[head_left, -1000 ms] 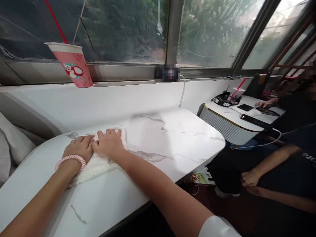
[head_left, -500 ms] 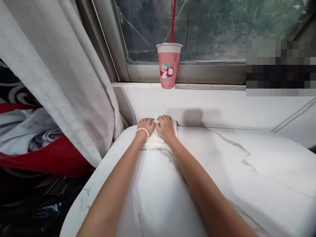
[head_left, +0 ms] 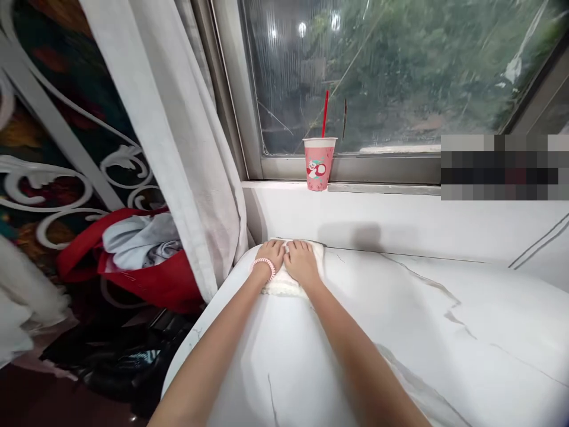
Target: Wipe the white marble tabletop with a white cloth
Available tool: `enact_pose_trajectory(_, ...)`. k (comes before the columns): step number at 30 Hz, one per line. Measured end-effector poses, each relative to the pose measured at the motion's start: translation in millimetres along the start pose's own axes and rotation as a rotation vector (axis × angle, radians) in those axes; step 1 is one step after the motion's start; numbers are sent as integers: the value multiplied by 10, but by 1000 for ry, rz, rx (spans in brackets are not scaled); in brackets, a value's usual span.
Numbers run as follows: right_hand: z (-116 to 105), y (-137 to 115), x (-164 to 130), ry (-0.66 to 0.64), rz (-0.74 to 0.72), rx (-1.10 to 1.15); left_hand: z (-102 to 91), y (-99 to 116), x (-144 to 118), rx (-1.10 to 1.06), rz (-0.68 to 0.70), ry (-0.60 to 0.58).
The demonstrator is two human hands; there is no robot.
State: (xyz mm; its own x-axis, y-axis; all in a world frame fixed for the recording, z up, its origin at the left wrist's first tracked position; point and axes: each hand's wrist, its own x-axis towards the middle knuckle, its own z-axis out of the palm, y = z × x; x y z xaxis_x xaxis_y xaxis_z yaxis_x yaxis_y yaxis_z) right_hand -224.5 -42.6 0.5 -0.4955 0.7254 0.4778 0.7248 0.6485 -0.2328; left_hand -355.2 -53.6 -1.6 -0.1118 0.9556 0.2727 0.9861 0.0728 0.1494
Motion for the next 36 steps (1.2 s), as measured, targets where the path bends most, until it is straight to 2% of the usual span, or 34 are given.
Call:
enact_pose_trajectory(3,-28,-406,-211,6,-6,47,-184,-233,-365,10,-5,-6)
enact_pose_trajectory(6,-87,-822,-498,-10,-30,99,-352,-465,-844,-1,-20,-9)
enact_pose_trajectory(9,-185,-1125,-807,-46,-67,141,-477,-583,-1331,6,-39,-11)
enact_pose_trajectory(14,-376,-1337,-1258,-52,-122,196,-617,-480,-1936,92,-103,-24)
enact_pose_trajectory(22,-704,-1430,-1884,-53,-153,185,-739,-123,-2574,186,-132,-59)
enact_pose_trajectory(26,-798,-1414,-2059,-69,-181,149,-775,17,-2711,177,-168,-70)
enact_pose_trajectory(29,-828,-1362,-2058,-99,-220,106,-782,73,-2666,201,-163,-71)
enact_pose_trajectory(32,-810,-1273,-1956,-118,-213,85,-745,79,-2499,233,-109,-43)
enact_pose_trajectory(36,-701,-1106,-1715,-131,-158,92,-631,31,-2143,210,-35,-71)
